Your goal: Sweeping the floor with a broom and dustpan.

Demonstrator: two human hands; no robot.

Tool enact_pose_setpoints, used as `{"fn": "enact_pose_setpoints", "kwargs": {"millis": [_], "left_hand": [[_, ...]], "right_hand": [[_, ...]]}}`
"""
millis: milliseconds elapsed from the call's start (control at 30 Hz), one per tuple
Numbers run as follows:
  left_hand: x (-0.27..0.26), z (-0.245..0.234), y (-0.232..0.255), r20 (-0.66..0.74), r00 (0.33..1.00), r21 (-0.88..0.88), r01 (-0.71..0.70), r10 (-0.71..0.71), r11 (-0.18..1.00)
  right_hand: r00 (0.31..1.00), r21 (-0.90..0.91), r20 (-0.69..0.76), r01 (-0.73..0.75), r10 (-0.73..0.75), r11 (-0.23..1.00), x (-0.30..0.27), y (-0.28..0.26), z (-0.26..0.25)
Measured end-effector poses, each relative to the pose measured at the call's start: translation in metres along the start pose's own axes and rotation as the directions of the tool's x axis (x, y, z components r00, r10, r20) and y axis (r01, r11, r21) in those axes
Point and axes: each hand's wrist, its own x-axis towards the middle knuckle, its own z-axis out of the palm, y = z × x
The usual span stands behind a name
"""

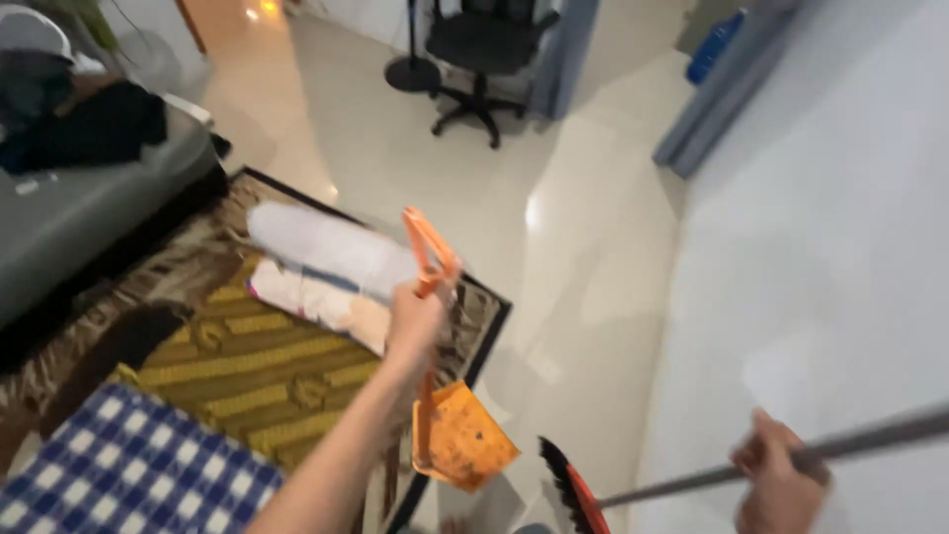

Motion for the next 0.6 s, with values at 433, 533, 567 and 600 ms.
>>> {"fn": "enact_pose_setpoints", "kwargs": {"millis": [433, 533, 567, 600], "left_hand": [[0.474, 0.056, 0.078, -0.363, 0.928, -0.202, -0.16, 0.077, 0.966], [0.555, 0.037, 0.087, -0.447, 0.892, -0.136, -0.144, 0.069, 0.98], [0.576, 0.03, 0.099, -0.448, 0.894, -0.069, -0.043, 0.008, 0.997], [0.595, 0.025, 0.106, -0.45, 0.891, -0.002, 0.066, -0.06, 0.998]], "right_hand": [[0.781, -0.402, 0.464, -0.235, 0.418, 0.885, 0.543, 0.293, 0.399], [0.934, 0.06, 0.347, -0.105, 0.078, 0.993, 0.484, 0.181, 0.581], [0.908, 0.044, 0.407, -0.123, 0.094, 0.991, 0.496, 0.18, 0.63], [0.881, 0.023, 0.459, -0.142, 0.116, 0.99, 0.506, 0.184, 0.672]]}}
